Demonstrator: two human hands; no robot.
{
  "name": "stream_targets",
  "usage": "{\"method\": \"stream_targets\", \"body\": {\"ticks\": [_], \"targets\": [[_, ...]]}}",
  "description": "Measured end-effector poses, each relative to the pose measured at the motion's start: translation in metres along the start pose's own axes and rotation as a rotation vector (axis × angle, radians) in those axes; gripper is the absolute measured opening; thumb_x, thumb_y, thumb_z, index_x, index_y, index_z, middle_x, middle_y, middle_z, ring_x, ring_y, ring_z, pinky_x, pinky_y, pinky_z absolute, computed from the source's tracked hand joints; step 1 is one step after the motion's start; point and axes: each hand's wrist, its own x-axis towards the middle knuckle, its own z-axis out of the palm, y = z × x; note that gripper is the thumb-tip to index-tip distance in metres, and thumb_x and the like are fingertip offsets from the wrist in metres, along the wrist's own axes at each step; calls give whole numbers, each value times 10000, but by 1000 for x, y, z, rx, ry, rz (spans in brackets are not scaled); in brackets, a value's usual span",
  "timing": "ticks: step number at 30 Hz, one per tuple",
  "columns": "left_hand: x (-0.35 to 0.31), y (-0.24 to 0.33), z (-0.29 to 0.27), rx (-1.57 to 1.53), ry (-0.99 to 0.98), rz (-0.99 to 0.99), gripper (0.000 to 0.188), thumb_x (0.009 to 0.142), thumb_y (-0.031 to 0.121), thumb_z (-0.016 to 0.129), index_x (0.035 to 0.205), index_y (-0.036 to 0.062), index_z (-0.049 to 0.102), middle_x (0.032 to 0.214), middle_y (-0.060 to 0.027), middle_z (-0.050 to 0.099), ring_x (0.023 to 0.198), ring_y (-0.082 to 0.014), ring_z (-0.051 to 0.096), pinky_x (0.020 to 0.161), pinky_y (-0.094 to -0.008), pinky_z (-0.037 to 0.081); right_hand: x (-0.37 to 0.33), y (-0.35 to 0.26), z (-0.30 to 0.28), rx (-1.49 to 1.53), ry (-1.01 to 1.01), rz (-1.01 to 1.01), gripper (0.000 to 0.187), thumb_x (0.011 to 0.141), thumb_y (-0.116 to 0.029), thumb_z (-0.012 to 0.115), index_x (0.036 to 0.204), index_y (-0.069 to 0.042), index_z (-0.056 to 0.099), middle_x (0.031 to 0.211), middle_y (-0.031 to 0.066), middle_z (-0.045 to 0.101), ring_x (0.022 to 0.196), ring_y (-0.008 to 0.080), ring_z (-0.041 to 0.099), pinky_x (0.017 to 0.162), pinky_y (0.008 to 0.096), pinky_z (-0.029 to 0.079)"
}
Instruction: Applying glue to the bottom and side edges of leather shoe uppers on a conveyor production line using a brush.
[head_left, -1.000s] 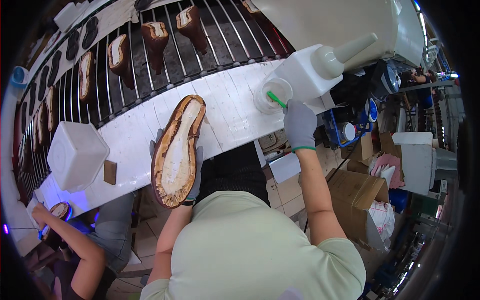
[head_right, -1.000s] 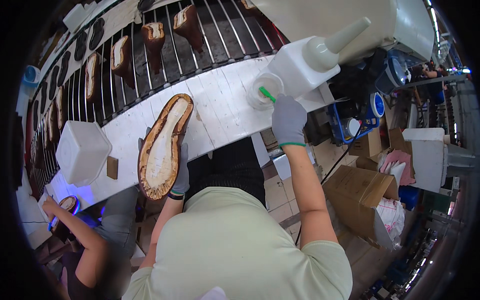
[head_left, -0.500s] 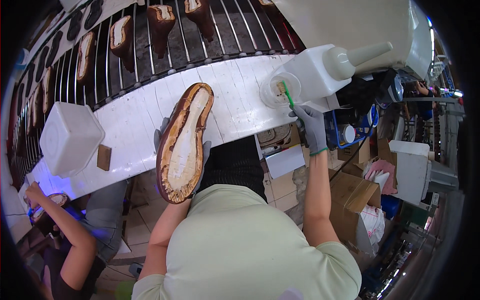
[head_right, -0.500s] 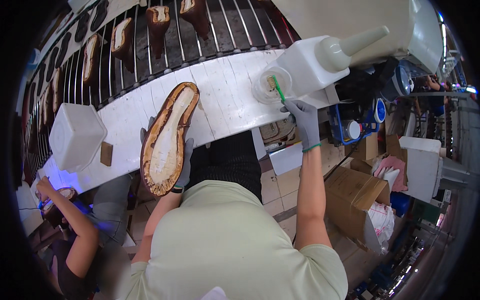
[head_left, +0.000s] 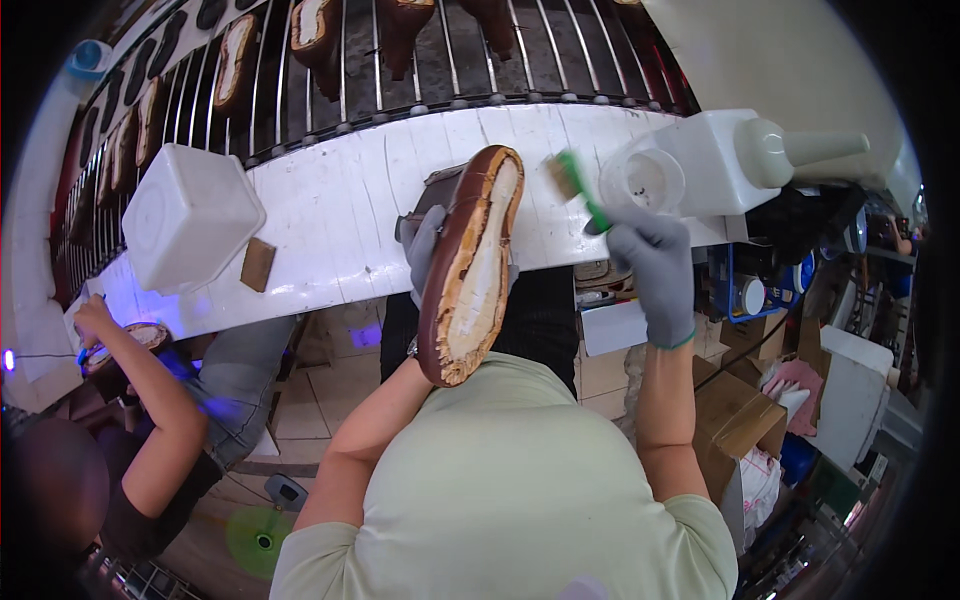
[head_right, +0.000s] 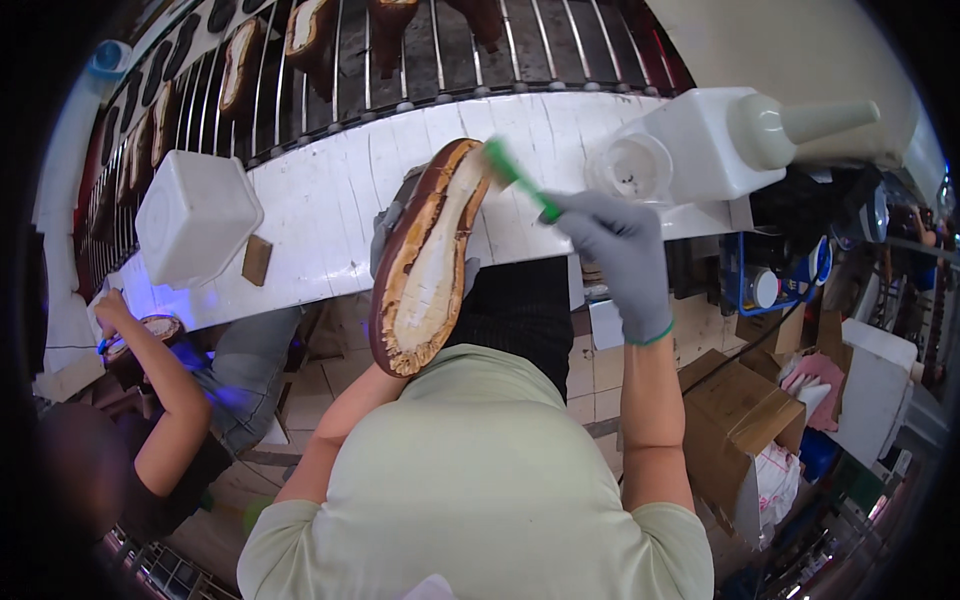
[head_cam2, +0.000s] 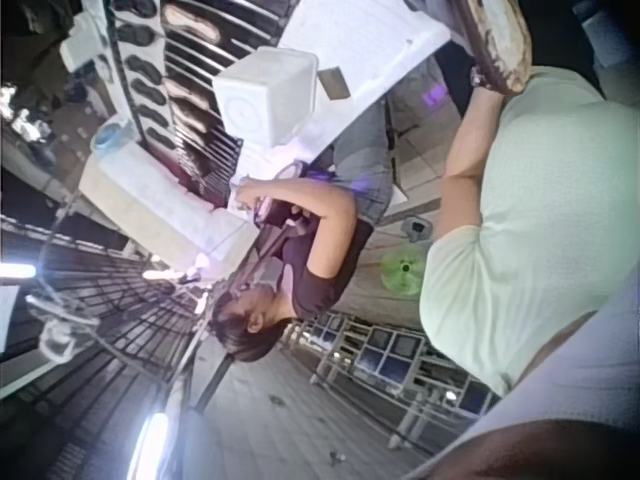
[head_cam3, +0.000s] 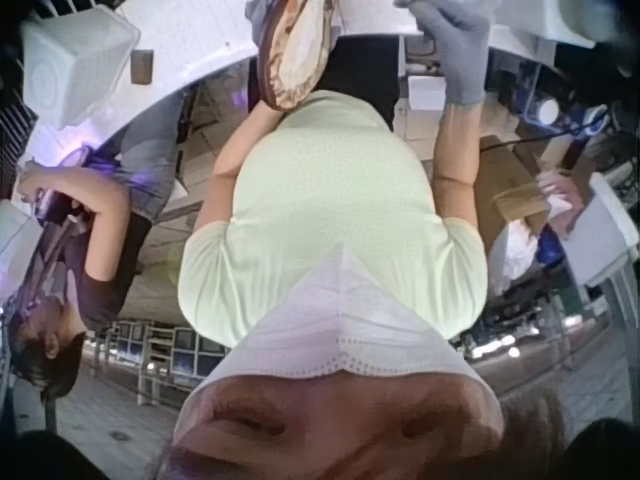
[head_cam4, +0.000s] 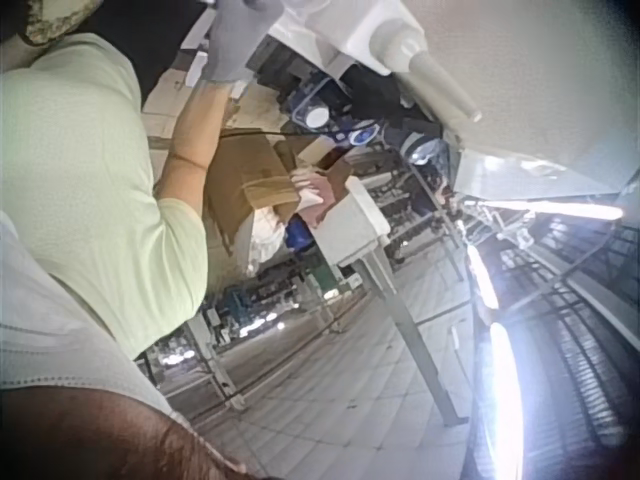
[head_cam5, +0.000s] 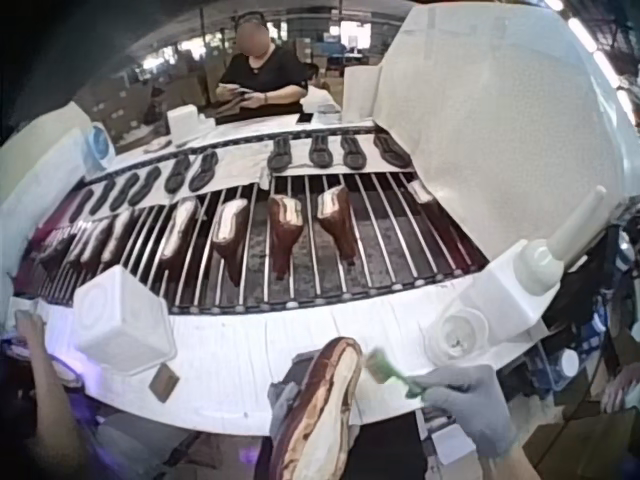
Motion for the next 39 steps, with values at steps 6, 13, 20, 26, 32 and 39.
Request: {"method": "stream_targets", "body": {"ticks": [6,13,20,26,32,39], "targets": [[17,-14,-13,637,-166,518,715,793,186,761,1368,71,352,1294,-113,495,1241,-281,485,1117,-527,257,-32,5,37,-107,-135,-157,287,703,54,719,986,4,736,826,82,690,723,115,613,634,230,464],[16,-1,-1,803,-128,763,736,769,204,786,1349,77,351,1315,-133,490,1251,-298,484,1125,-551,227,-37,15,50,-207,-12,-161,280,725,27,747,1004,6,730,853,96,689,739,124,611,646,238,469],[14,16,9,945,-73,1020,757,746,222,810,1331,83,350,1335,-152,486,1262,-315,483,1132,-576,197,-19,31,45,-182,58,-79,232,792,-27,722,1023,-10,726,805,91,682,696,112,597,635,245,453],[15,20,15,991,-41,1150,746,745,220,814,1317,90,352,1338,-160,494,1257,-327,493,1140,-593,171,6,41,41,-336,119,-8,209,836,-90,703,1025,-2,724,767,61,661,654,71,516,591,229,405],[16,15,18,945,-31,1137,732,746,206,811,1308,85,357,1341,-154,496,1258,-327,494,1148,-597,146,44,63,37,-278,273,-149,195,848,-125,702,993,2,729,712,12,637,621,48,475,561,227,383],[15,18,16,936,-43,1120,750,740,203,816,1313,84,347,1320,-150,501,1252,-315,492,1150,-587,147,11,39,17,-166,-96,69,176,825,-95,693,963,3,742,675,-26,597,625,38,464,556,207,343]]}}
